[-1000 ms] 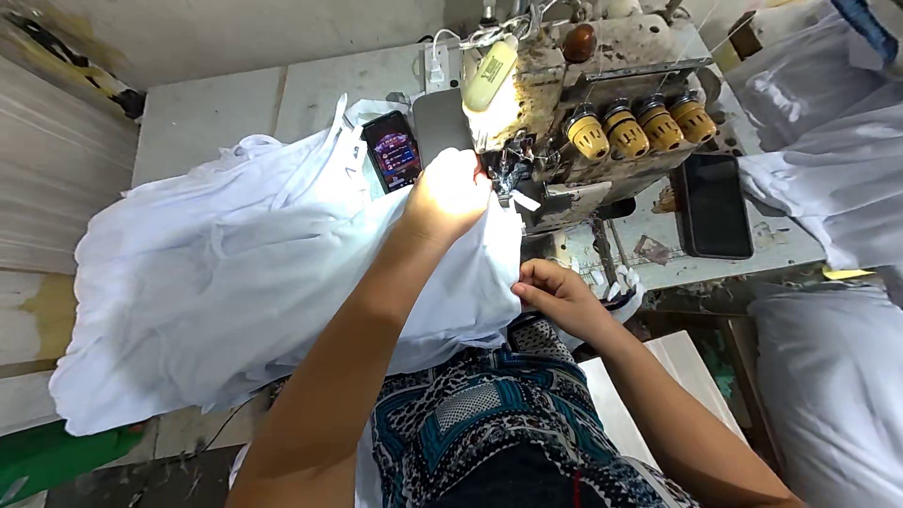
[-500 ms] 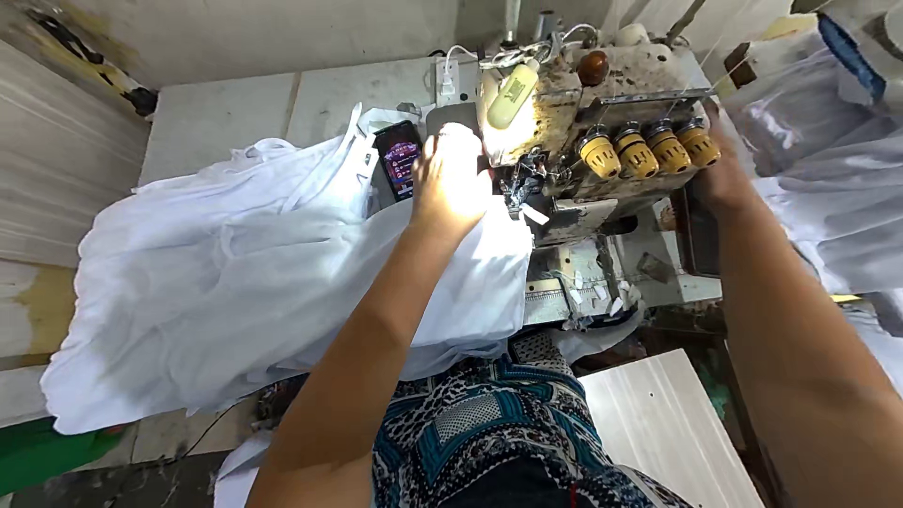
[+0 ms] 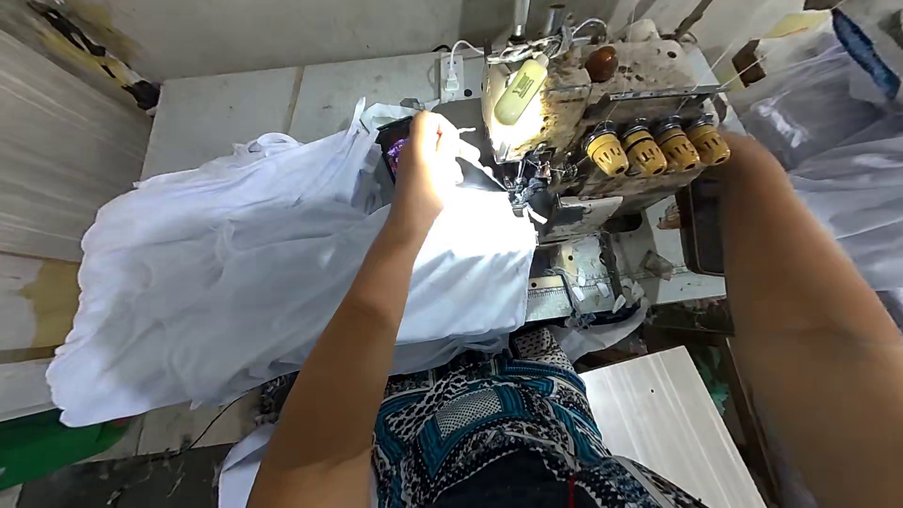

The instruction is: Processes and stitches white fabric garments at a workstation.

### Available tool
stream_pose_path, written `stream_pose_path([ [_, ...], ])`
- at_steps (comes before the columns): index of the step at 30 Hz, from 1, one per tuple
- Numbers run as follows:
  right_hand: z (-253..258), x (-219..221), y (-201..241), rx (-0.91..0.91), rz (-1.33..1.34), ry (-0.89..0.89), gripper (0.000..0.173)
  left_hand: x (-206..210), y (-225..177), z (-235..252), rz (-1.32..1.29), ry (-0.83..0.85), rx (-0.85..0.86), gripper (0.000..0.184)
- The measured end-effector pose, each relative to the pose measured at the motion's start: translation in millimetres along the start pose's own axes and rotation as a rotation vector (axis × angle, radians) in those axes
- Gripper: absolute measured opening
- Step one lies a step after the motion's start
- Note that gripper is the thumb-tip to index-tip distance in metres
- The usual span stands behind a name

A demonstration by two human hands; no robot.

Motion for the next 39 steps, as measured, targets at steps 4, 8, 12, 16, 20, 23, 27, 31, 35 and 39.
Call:
stream_pose_path([
  [4,35,8,-22,-0.117,0.422,0.004,0.022,5,-4,-7,-0.233,0.113,-0.108,0.01],
  [8,11,28,-83,-0.196,0.806,-0.492,0.049,14,1,-18,0.156,0.274,-0.027,0.017],
  [12,-92,101,-56,-0.411,0.841,-0.492,0.036,13,-16,-24,0.503,0.412,0.076,0.019],
  [16,-120,174,2,-0.587,0.766,0.037,0.041,10,-33,-22,0.745,0.308,0.276,0.017],
  [20,-121,185,26,-0.611,0.924,0.209,0.018,4,-47,-47,0.748,0.364,0.344,0.014],
  [23,-122,189,28,-0.606,0.993,0.247,0.009,14,-58,-78,0.631,0.401,0.348,0.01],
  [27,-127,197,29,-0.642,1.076,0.266,0.005,59,-61,-103,0.595,0.385,0.389,0.008],
  [31,-137,195,31,-0.651,1.146,0.356,0.02,89,-64,-106,0.709,0.307,0.477,0.008],
  [35,-142,195,25,-0.638,1.191,0.445,0.017,88,-66,-113,0.746,0.295,0.543,0.005],
  [39,-146,193,26,-0.637,1.152,0.409,0.013,82,-63,-120,0.727,0.283,0.581,0.009],
])
Point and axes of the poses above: each hand's wrist, its own z-axis towards the middle knuckle, its own x-axis out of the palm, y = z × x, the point moved 6 cm from there along z, towards the middle knuckle, and after that the axes turned 7 degrees about x, right-handed, at the moved point
